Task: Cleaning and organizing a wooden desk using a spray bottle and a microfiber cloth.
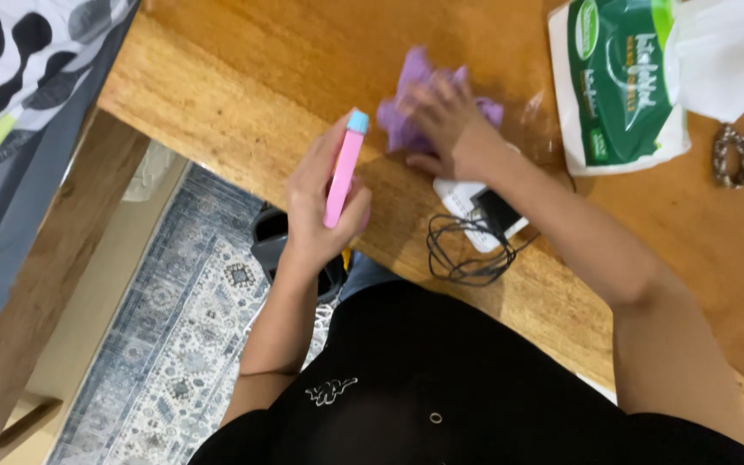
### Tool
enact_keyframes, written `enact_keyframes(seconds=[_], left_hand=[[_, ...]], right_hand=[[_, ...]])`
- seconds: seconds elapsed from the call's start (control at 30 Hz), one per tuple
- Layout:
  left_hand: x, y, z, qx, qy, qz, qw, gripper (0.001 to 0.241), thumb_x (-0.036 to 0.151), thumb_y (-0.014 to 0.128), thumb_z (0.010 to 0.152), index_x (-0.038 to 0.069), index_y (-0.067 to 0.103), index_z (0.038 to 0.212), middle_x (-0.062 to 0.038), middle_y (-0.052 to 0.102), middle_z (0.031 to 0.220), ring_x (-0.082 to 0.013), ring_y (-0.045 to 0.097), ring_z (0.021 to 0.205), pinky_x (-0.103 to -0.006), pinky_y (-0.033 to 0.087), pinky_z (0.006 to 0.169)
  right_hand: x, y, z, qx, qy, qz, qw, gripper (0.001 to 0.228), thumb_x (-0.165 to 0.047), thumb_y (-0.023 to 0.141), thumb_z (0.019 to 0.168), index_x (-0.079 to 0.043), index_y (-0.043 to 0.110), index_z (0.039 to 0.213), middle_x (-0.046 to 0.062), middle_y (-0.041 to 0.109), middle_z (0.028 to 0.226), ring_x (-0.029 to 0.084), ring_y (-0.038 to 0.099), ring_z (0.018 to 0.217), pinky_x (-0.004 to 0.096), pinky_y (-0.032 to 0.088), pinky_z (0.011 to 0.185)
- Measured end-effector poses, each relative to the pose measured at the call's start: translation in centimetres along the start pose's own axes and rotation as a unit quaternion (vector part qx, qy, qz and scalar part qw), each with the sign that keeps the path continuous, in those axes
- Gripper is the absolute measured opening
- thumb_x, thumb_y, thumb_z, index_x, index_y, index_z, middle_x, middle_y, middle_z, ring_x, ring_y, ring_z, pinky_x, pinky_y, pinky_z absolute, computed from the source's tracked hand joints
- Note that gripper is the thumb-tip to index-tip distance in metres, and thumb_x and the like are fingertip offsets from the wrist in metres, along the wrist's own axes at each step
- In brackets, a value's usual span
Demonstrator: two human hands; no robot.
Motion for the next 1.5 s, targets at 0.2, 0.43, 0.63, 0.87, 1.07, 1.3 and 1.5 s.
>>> enact_keyframes(seconds=[0.2,0.43,0.63,0.87,1.07,1.3,1.5], left_hand=[[-0.5,1.8,2.0,-0.018,0.008,-0.026,0.999,0.06,-0.009,0.061,0.079,-0.002,0.054,0.139,-0.021,0.066,0.132,-0.0309,0.071,0.109,-0.0344,0.057,0.096],[-3.1,4.1,4.2,-0.101,0.019,-0.03,0.994,0.061,0.006,0.065,0.081,0.007,0.055,0.141,-0.016,0.059,0.143,-0.033,0.063,0.13,-0.0404,0.053,0.11],[-4.0,6.3,5.9,-0.09,0.055,-0.109,0.988,0.055,0.008,0.066,0.084,0.003,0.061,0.139,-0.022,0.063,0.136,-0.0441,0.064,0.125,-0.0536,0.053,0.102],[-3.7,7.3,7.2,-0.11,0.053,-0.024,0.992,0.063,0.002,0.062,0.082,0.002,0.051,0.143,-0.02,0.056,0.147,-0.0334,0.067,0.127,-0.039,0.061,0.105],[-5.0,8.7,8.2,-0.044,0.099,0.014,0.994,0.063,-0.002,0.066,0.075,0.002,0.058,0.137,-0.017,0.064,0.14,-0.0126,0.057,0.067,-0.0253,0.054,0.067],[-5.3,9.4,9.3,0.006,0.119,0.041,0.992,0.054,-0.004,0.064,0.088,0.0,0.053,0.14,-0.023,0.063,0.14,-0.0308,0.075,0.113,-0.0335,0.069,0.092],[-6.8,8.3,8.8,0.049,0.072,0.096,0.992,0.055,-0.006,0.066,0.092,0.002,0.049,0.144,-0.025,0.057,0.142,-0.0295,0.072,0.117,-0.034,0.069,0.096]], right_hand=[[6.1,-3.5,1.6,0.175,-0.014,0.108,0.979,0.037,-0.025,0.045,0.11,-0.017,0.058,0.144,0.008,0.063,0.144,0.034,0.059,0.118,0.056,0.044,0.099],[9.1,-0.9,6.2,0.283,0.088,0.119,0.948,0.051,-0.014,0.059,0.099,0.002,0.05,0.146,0.024,0.053,0.139,0.047,0.049,0.124,0.06,0.033,0.105],[2.7,3.3,5.3,0.288,-0.11,0.019,0.951,0.061,-0.04,0.067,0.096,-0.016,0.053,0.151,0.012,0.053,0.152,0.042,0.046,0.139,0.067,0.03,0.112],[17.8,3.2,7.4,0.178,0.249,0.08,0.949,0.066,-0.01,0.052,0.099,-0.002,0.028,0.159,0.026,0.037,0.156,0.051,0.038,0.136,0.063,0.036,0.108],[9.2,1.7,7.9,0.134,0.139,0.056,0.98,0.07,-0.009,0.059,0.091,0.0,0.037,0.156,0.024,0.039,0.158,0.048,0.041,0.138,0.071,0.029,0.112],[13.8,3.7,4.4,0.022,0.217,-0.003,0.976,0.08,-0.005,0.056,0.09,-0.006,0.024,0.163,0.016,0.035,0.16,0.041,0.04,0.131,0.062,0.034,0.105],[13.3,2.3,0.5,0.237,0.228,-0.01,0.944,0.055,-0.01,0.059,0.094,0.001,0.05,0.148,0.019,0.047,0.147,0.039,0.047,0.111,0.055,0.033,0.095]])
Point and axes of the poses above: each hand's wrist, its own z-axis towards the middle knuckle, its own y-axis out of the palm, x = y × z, the point moved 7 cm from there along z, towards the middle knuckle
